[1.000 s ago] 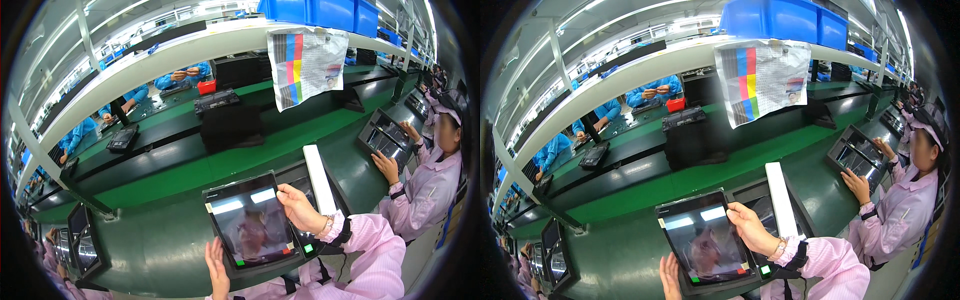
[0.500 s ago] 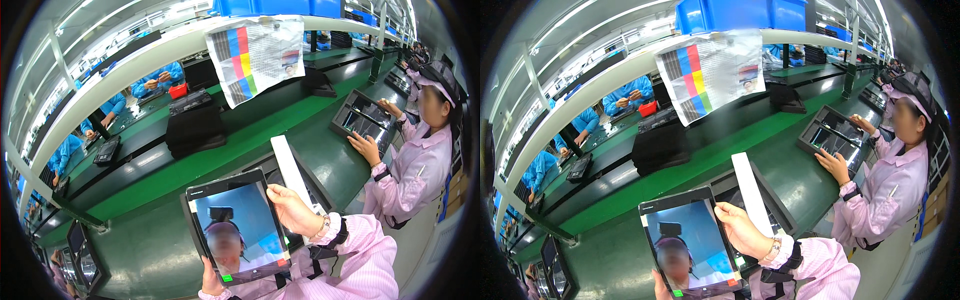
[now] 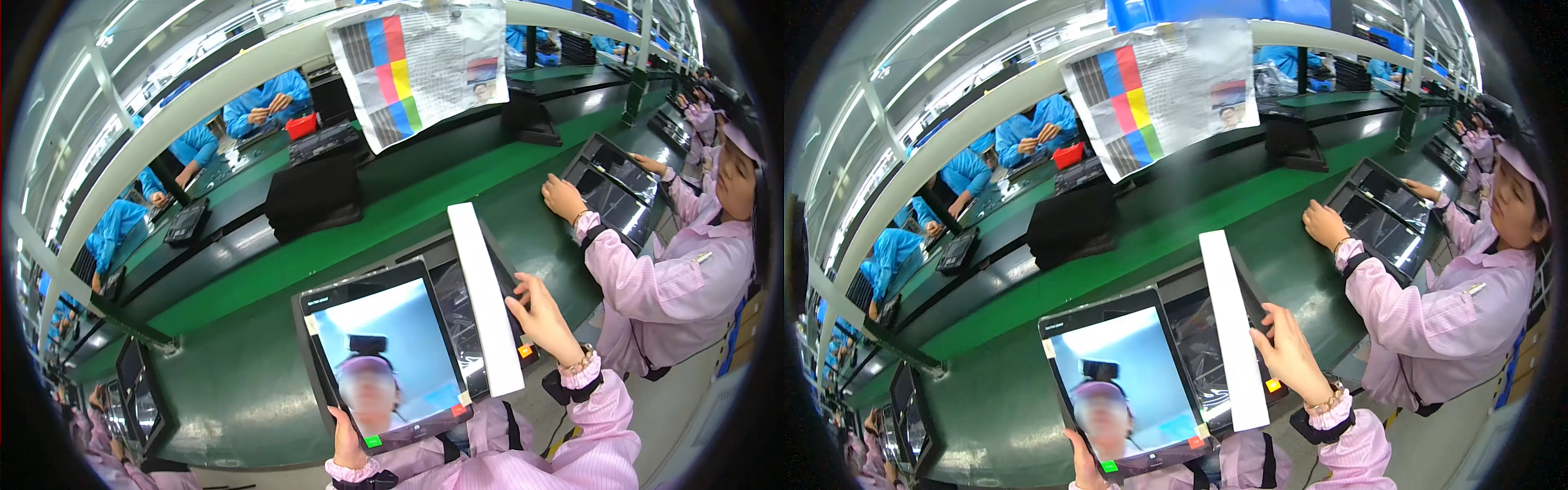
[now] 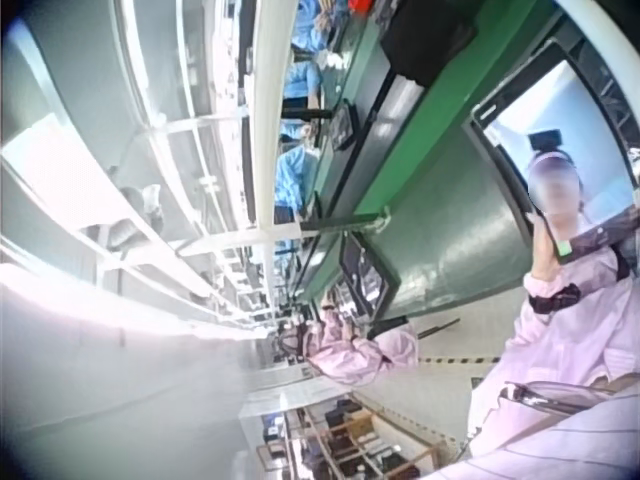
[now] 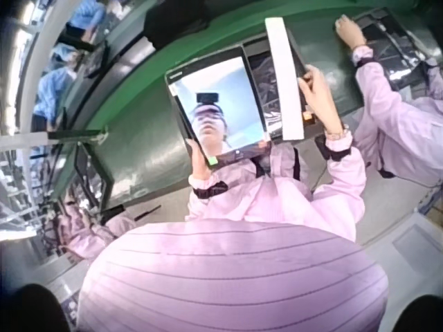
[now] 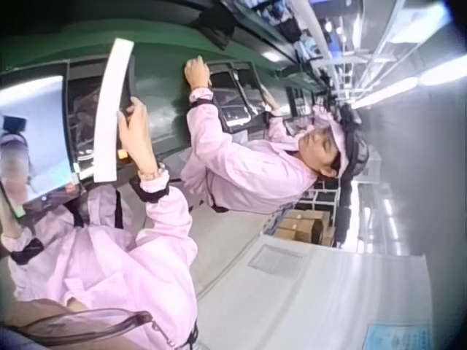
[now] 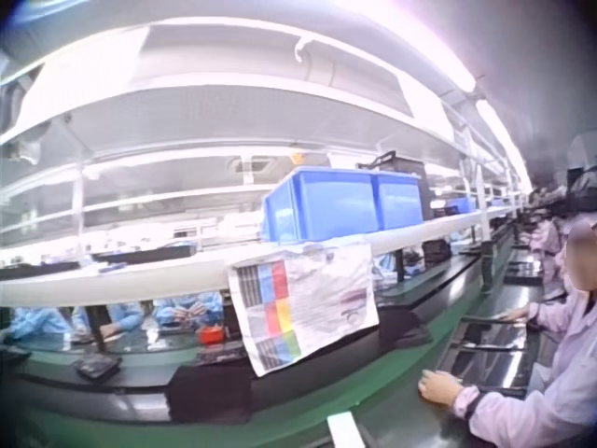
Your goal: Checking tablet hardware and software functions on an industrial assembly line.
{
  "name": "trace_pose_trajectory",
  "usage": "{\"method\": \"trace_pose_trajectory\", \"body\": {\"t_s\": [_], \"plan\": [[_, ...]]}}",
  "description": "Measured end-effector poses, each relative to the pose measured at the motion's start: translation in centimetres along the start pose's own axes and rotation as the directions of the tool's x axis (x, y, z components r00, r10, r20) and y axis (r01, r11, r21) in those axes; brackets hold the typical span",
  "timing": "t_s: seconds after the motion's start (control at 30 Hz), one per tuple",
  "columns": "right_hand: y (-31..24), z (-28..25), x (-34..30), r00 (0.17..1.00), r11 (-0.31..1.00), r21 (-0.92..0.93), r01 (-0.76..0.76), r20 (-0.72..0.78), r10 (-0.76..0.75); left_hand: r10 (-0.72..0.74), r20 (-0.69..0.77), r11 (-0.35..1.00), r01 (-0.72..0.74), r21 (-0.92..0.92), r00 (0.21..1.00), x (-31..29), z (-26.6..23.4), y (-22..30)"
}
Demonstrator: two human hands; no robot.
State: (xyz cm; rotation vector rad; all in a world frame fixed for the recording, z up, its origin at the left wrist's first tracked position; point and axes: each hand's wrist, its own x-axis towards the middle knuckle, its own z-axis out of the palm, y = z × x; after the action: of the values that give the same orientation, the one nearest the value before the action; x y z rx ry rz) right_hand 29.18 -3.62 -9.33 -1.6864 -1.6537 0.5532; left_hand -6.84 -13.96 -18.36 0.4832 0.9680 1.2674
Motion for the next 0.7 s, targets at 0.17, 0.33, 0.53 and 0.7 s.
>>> {"method": "trace_pose_trajectory", "body": {"t_s": [0.17, 0.33, 0.53, 0.7], "plan": [[0.1, 1.4, -0.6, 0.998, 0.974, -0.216, 0.068, 0.020, -0.065, 0.178, -0.090, 0.982, -0.172, 0.078, 0.980, -1.1, 5.6, 3.6], [0.7, 1.8, 0.2, 0.998, 0.979, -0.200, 0.031, 0.064, -0.018, 0.411, -0.069, 0.896, -0.389, 0.214, 0.909, -1.8, 5.5, 4.3], [0.5, 2.9, 1.3, 0.998, 0.969, -0.244, 0.042, 0.064, -0.027, 0.473, -0.190, 0.881, -0.461, 0.108, 0.860, -1.6, 5.9, 4.6], [-0.4, 2.9, 1.8, 0.997, 0.974, -0.227, 0.003, 0.073, 0.014, 0.479, -0.181, 0.875, -0.453, 0.167, 0.859, -1.6, 2.9, 4.4]]}}
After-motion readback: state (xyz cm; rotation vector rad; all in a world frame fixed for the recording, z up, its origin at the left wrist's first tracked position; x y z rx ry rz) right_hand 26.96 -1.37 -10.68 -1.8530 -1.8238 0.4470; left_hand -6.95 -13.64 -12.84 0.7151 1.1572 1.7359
